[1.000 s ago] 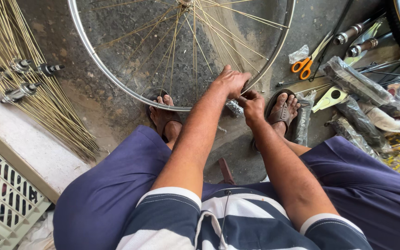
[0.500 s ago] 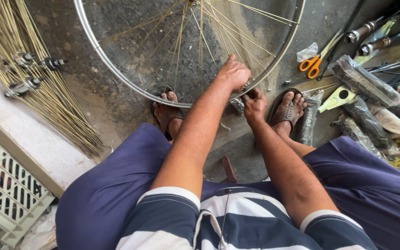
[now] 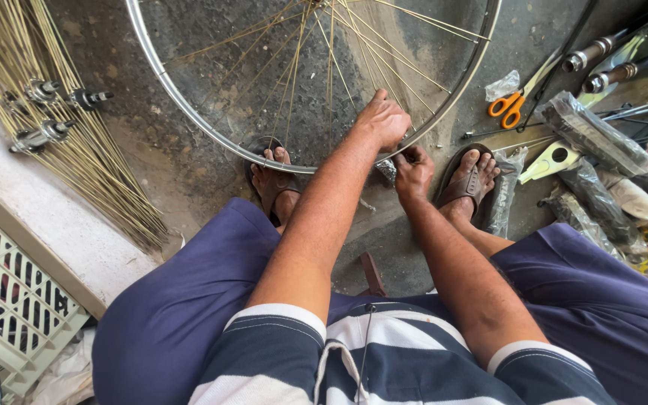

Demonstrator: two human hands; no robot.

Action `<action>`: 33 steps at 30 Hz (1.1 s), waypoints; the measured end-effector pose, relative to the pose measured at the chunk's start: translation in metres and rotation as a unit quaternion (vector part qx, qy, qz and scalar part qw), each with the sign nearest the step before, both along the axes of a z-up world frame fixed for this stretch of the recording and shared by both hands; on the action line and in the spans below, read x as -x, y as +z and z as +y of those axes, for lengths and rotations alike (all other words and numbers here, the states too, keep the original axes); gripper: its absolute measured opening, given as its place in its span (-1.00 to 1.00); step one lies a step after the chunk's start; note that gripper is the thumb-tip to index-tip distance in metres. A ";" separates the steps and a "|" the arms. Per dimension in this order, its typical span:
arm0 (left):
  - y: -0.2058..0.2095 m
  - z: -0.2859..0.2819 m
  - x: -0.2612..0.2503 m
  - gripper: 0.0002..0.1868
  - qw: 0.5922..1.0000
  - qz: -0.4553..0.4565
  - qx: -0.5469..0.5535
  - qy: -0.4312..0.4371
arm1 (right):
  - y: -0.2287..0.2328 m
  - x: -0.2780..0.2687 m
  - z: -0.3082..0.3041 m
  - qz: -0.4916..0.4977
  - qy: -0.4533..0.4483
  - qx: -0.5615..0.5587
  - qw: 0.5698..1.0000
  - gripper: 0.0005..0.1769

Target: The person sits on the floor and adjusts the spokes of a bicycle wheel by hand. They repeatedly tighten and loosen the spoke nipples to true the wheel, working methodically around the rim.

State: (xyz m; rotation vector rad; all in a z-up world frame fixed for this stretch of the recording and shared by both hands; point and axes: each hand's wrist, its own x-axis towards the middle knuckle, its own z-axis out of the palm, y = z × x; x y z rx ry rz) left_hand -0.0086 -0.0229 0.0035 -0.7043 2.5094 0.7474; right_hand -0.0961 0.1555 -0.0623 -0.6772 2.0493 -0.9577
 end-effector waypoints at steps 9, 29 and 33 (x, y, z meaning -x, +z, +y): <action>-0.009 0.003 -0.003 -0.94 0.999 0.022 0.035 -0.002 | 0.002 0.004 0.001 -0.018 0.013 0.016 1.000 -0.88; -0.015 0.004 0.000 -0.87 0.999 0.022 0.023 0.015 | 0.020 -0.007 -0.011 0.052 0.004 -0.032 0.998 -0.87; -0.019 0.004 -0.001 -0.88 0.999 0.030 0.029 0.011 | 0.026 -0.005 -0.010 0.032 0.013 0.004 0.999 -0.89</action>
